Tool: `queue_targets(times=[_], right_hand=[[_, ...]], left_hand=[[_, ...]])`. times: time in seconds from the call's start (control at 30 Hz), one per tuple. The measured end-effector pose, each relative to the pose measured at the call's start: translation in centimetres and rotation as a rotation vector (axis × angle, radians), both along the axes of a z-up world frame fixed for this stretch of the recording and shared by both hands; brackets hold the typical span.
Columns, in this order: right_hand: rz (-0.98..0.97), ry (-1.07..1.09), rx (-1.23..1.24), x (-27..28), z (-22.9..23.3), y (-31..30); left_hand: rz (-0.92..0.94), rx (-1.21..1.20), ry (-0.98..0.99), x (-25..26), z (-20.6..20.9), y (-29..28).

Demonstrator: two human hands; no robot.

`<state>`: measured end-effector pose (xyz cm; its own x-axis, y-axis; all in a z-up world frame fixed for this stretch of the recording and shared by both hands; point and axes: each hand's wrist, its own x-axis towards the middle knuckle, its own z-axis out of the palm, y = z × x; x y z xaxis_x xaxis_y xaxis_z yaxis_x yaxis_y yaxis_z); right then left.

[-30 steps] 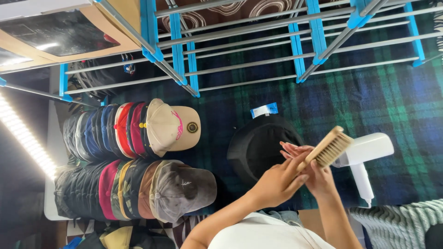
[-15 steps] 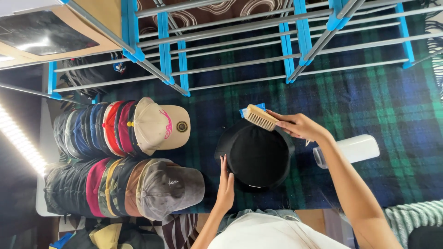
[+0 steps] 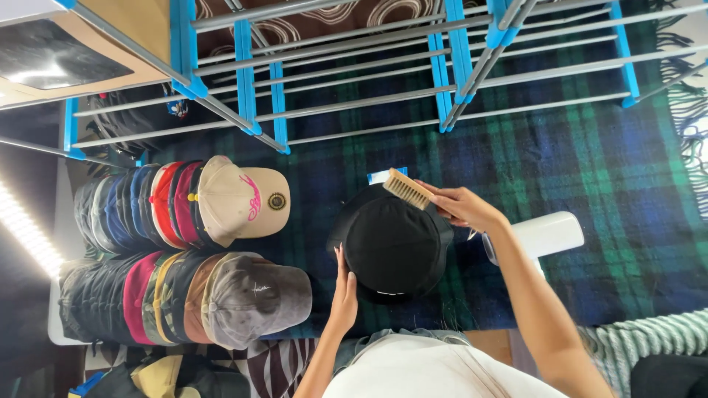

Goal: Cleaning a black bucket hat using a brush and a hair dryer

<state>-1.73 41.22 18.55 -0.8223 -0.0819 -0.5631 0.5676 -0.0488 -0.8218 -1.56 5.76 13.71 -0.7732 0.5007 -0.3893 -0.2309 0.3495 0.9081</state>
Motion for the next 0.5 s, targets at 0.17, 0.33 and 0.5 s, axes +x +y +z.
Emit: queue_targets(times=[0.17, 0.33, 0.5], right_hand=[[-0.246, -0.024, 0.196, 2.7, -8.2, 0.0], [-0.587, 0.168, 0.146, 5.6, -4.3, -2.8], [-0.671, 0.197, -0.01, 9.3, -7.2, -6.4]], left_hand=[[0.019, 0.07, 0.034, 0.0, -0.2, 0.0], [0.042, 0.106, 0.052, 0.4, -0.3, -0.4], [0.036, 0.135, 0.093, 0.5, -0.7, -0.3]])
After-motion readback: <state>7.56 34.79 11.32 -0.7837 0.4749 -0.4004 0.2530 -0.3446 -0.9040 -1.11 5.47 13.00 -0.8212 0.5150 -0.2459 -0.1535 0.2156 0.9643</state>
